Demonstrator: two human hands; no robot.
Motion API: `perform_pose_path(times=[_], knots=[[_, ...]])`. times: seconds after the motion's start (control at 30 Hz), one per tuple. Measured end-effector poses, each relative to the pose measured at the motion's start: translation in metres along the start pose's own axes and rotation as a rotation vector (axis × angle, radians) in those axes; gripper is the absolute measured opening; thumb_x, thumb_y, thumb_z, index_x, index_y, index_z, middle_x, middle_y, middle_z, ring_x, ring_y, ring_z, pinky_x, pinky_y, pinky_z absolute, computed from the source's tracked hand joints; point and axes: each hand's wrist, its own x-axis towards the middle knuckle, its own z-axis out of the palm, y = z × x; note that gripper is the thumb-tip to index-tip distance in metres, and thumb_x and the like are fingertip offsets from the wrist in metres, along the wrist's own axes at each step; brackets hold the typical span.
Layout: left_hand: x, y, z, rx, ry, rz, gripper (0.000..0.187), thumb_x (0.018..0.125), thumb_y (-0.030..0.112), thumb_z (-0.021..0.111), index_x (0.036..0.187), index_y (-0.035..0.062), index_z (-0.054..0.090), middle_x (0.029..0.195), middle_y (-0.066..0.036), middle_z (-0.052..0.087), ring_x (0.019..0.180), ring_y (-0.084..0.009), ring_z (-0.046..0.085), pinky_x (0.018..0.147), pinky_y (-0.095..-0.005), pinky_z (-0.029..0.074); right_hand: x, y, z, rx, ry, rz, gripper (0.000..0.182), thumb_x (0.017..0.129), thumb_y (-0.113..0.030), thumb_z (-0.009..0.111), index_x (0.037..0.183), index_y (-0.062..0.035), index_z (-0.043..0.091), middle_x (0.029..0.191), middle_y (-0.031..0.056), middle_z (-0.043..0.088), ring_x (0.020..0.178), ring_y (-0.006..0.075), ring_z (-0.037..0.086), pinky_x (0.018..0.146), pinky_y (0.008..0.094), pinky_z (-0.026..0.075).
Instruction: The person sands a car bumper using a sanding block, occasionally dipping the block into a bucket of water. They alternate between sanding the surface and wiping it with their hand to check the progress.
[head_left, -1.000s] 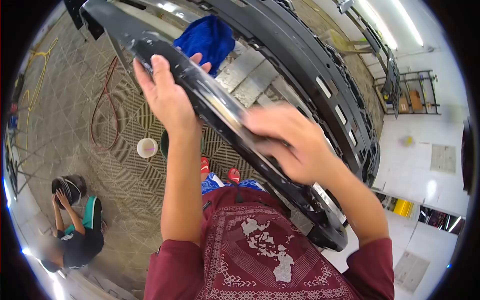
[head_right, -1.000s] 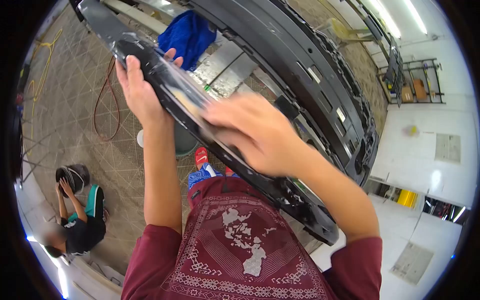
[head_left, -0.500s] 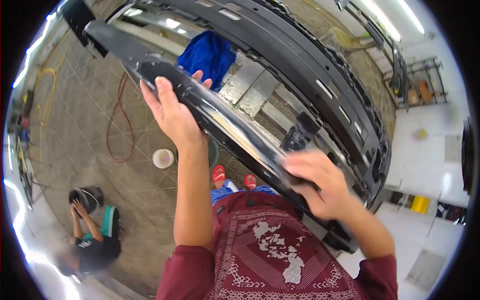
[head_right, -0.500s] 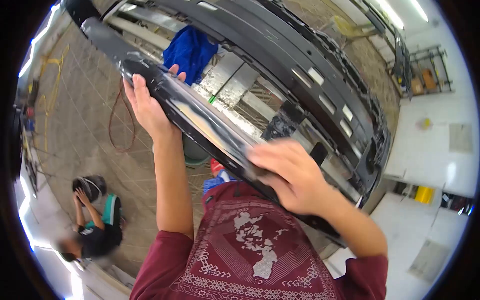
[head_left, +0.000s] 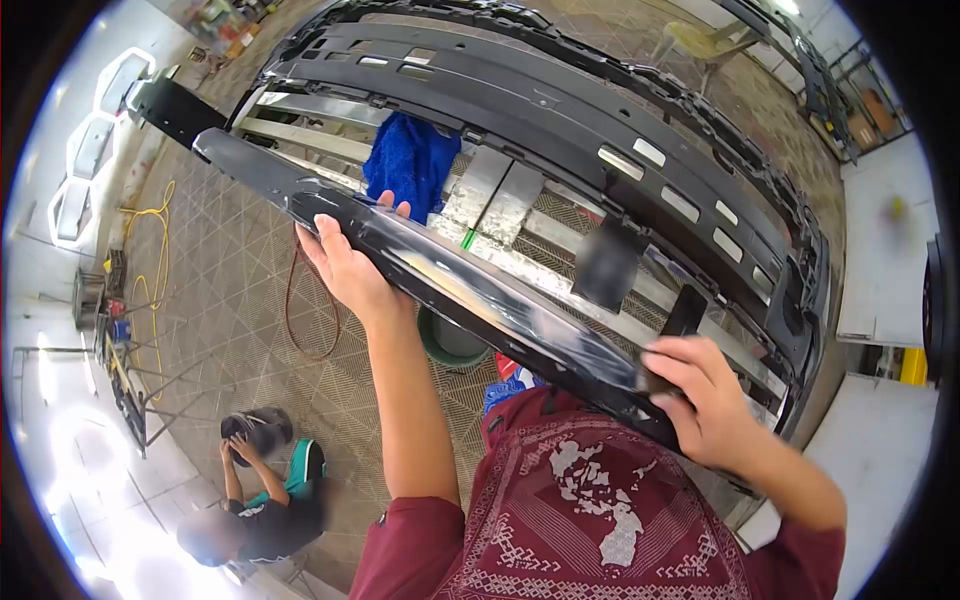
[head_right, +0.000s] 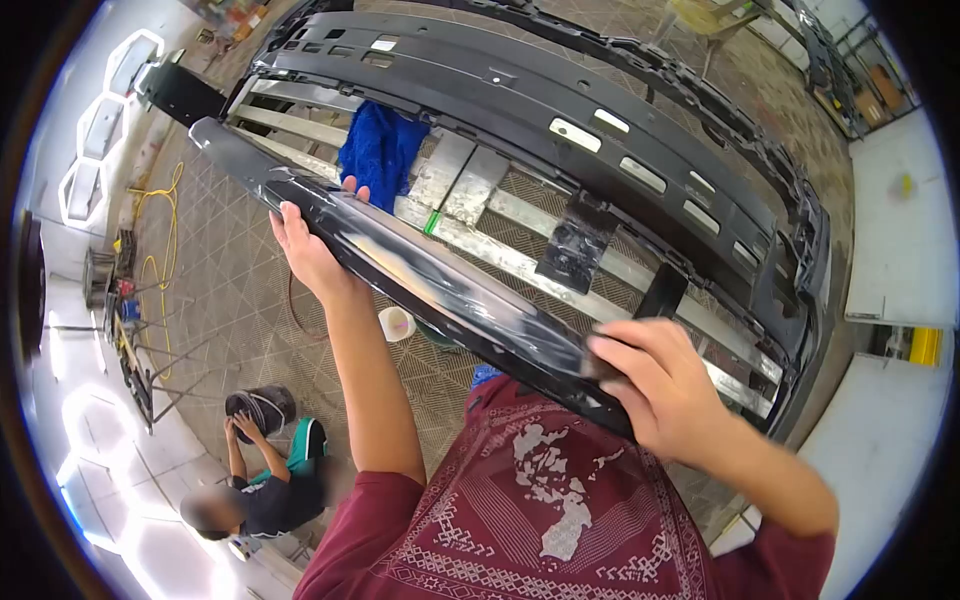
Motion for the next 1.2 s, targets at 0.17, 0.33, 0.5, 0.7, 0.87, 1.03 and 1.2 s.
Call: perform_pose_path(times=[0.17,0.33,0.5,0.7,0.87,1.03,1.2], knots=[[0.01,0.011,-0.013,0.287,-0.08,-0.05,0.067,0.117,0.029,0.051,0.172,0.0132,0.017,0.148,-0.023,0.05,0.115,-0.0382,0.073,0.088,-0.0472,0.065,-0.018,-0.007,0.011,-0.017,0.189,0.076,0.057,0.079,0.003,0.078,0.134,0.0006,0.066,0.134,0.0212,0.066,0.112,0.0402,0.065,0.096,0.0494,0.053],[0.003,0.041,-0.017,1.619,-0.259,0.532,0.055,0.114,0.035,0.048,0.157,0.0036,0.058,0.176,-0.025,0.034,0.168,-0.0443,0.014,0.134,-0.0614,0.004,-0.022,-0.008,0.007,-0.079,0.304,0.017,0.059,0.075,0.004,0.077,0.134,0.0008,0.066,0.134,0.0207,0.066,0.111,0.0391,0.064,0.093,0.0498,0.053],[-0.068,0.068,0.01,1.973,-0.632,0.527,0.056,0.114,0.032,0.042,0.157,-0.0009,0.056,0.172,-0.019,0.042,0.166,-0.0477,0.019,0.132,-0.0683,0.006,-0.02,-0.008,0.011,-0.141,0.299,0.002,0.048,0.081,-0.002,0.072,0.129,0.0007,0.07,0.133,0.0195,0.067,0.111,0.0368,0.065,0.092,0.0491,0.053],[-0.157,0.072,0.033,1.945,-1.048,0.573,0.058,0.11,0.031,0.046,0.152,-0.0081,0.057,0.166,-0.024,0.049,0.158,-0.0502,0.036,0.131,-0.0692,0.012,-0.02,-0.006,0.011,-0.167,0.29,-0.037,0.044,0.085,-0.006,0.068,0.128,0.0014,0.07,0.134,0.0231,0.067,0.112,0.0364,0.065,0.092,0.0505,0.053],[-0.201,0.074,0.054,1.737,-1.29,0.52,0.053,0.105,0.026,0.052,0.14,-0.012,0.064,0.154,-0.03,0.058,0.148,-0.0504,0.052,0.128,-0.0631,0.032,-0.022,-0.006,0.01,-0.168,0.297,-0.008,0.045,0.085,-0.007,0.067,0.13,0.0018,0.07,0.134,0.024,0.067,0.111,0.0377,0.066,0.092,0.0509,0.053],[-0.214,0.082,0.059,1.35,-1.495,0.364,0.047,0.105,0.029,0.056,0.128,-0.0091,0.073,0.141,-0.026,0.07,0.139,-0.0431,0.064,0.124,-0.0575,0.042,-0.023,-0.005,0.009,-0.183,0.312,0.022,0.046,0.086,-0.007,0.067,0.13,0.0016,0.069,0.133,0.024,0.067,0.11,0.0384,0.066,0.091,0.0514,0.053],[-0.15,0.09,0.039,1.573,-1.474,0.606,0.049,0.105,0.038,0.059,0.131,0.0001,0.076,0.143,-0.019,0.071,0.138,-0.0411,0.065,0.126,-0.0595,0.037,-0.022,-0.006,0.009,-0.147,0.309,0.043,0.044,0.086,-0.005,0.069,0.129,0.0009,0.069,0.131,0.0239,0.067,0.108,0.0378,0.066,0.089,0.0509,0.054]])
